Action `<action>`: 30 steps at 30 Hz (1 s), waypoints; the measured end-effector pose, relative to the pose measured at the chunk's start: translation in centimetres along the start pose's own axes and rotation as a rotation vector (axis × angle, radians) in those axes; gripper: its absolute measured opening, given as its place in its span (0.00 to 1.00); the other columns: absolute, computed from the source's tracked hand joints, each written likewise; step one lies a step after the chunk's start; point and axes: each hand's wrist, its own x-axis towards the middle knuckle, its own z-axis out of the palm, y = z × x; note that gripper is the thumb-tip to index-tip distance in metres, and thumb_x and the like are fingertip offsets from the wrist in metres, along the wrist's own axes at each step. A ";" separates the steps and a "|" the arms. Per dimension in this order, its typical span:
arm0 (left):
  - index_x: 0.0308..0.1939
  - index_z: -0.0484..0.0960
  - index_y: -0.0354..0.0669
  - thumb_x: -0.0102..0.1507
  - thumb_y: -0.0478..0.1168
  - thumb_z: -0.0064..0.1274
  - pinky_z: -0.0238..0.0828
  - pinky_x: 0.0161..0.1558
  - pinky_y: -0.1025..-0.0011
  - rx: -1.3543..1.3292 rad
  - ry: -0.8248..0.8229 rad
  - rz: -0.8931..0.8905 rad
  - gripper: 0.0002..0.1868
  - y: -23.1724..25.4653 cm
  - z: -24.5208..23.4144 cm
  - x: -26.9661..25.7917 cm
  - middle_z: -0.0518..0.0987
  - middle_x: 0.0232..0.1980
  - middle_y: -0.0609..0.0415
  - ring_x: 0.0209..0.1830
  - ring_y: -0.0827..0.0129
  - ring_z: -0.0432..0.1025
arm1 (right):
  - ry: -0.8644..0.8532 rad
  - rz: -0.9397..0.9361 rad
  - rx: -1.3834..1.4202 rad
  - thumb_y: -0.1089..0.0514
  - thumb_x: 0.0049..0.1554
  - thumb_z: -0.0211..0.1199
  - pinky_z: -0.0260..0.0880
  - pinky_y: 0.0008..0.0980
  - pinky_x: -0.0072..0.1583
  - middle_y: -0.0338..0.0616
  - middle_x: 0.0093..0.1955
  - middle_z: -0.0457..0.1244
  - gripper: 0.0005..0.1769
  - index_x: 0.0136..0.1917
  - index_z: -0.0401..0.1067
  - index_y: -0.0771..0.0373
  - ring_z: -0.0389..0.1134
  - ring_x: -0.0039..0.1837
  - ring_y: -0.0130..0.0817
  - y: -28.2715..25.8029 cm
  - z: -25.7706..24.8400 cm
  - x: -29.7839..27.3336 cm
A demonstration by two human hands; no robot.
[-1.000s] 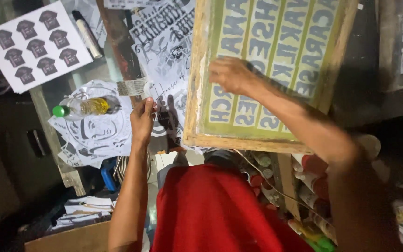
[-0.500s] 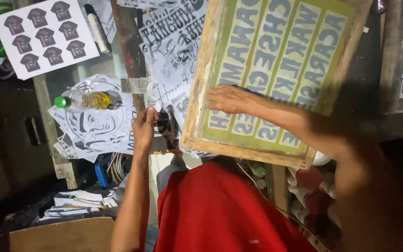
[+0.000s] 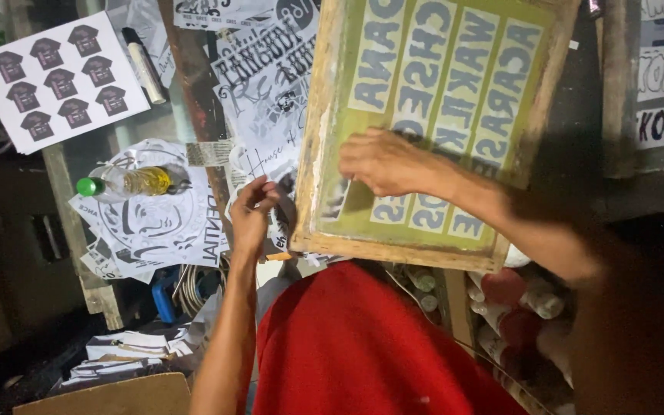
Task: The person applies white letter stickers onto a wooden frame with a green background, smoothing them down with their hands. They then lift the frame to inspect the arrangement of the letters before continuing to apply more stickers.
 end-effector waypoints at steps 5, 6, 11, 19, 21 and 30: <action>0.72 0.66 0.37 0.47 0.20 0.58 0.55 0.69 0.35 -0.076 -0.435 0.056 0.47 5.5 4.8 -3.5 0.71 0.69 0.35 0.72 0.34 0.60 | 0.489 0.472 0.728 0.65 0.56 0.72 0.71 0.30 0.48 0.39 0.41 0.66 0.08 0.47 0.75 0.60 0.69 0.42 0.30 -1.6 -2.0 -3.4; 0.76 0.63 0.44 0.47 0.24 0.62 0.53 0.69 0.32 -0.135 -0.554 0.003 0.52 5.6 5.6 -3.4 0.68 0.73 0.37 0.73 0.35 0.59 | 0.693 0.656 0.990 0.65 0.54 0.74 0.74 0.27 0.50 0.42 0.42 0.68 0.12 0.50 0.74 0.64 0.70 0.44 0.27 -1.7 -1.3 -3.9; 0.61 0.78 0.35 0.51 0.25 0.66 0.77 0.49 0.65 -0.183 -0.320 -0.153 0.32 3.9 8.7 -3.5 0.82 0.40 0.49 0.40 0.67 0.77 | 1.070 1.078 1.173 0.62 0.51 0.76 0.72 0.20 0.41 0.37 0.39 0.65 0.16 0.50 0.73 0.63 0.69 0.40 0.26 0.2 9.7 -5.1; 0.45 0.87 0.39 0.55 0.30 0.66 0.75 0.41 0.73 0.189 -0.067 -0.021 0.15 -4.7 10.6 -1.0 0.81 0.30 0.53 0.32 0.71 0.76 | 1.187 1.248 1.038 0.64 0.49 0.77 0.72 0.23 0.40 0.42 0.40 0.68 0.16 0.50 0.76 0.61 0.70 0.38 0.27 2.3 15.3 -4.1; 0.44 0.88 0.40 0.55 0.32 0.66 0.74 0.41 0.68 0.285 -0.030 0.022 0.13 -5.6 11.2 -1.1 0.83 0.32 0.47 0.36 0.64 0.79 | 1.165 1.247 0.903 0.63 0.49 0.78 0.72 0.24 0.39 0.43 0.39 0.69 0.14 0.48 0.78 0.60 0.71 0.39 0.26 0.9 12.8 -3.7; 0.46 0.89 0.49 0.57 0.41 0.64 0.76 0.48 0.60 0.566 -0.007 0.050 0.13 -5.0 11.6 -1.9 0.86 0.37 0.48 0.45 0.52 0.81 | 1.061 1.310 0.707 0.62 0.47 0.77 0.73 0.26 0.43 0.43 0.37 0.70 0.13 0.46 0.79 0.58 0.72 0.40 0.27 3.5 16.2 -4.2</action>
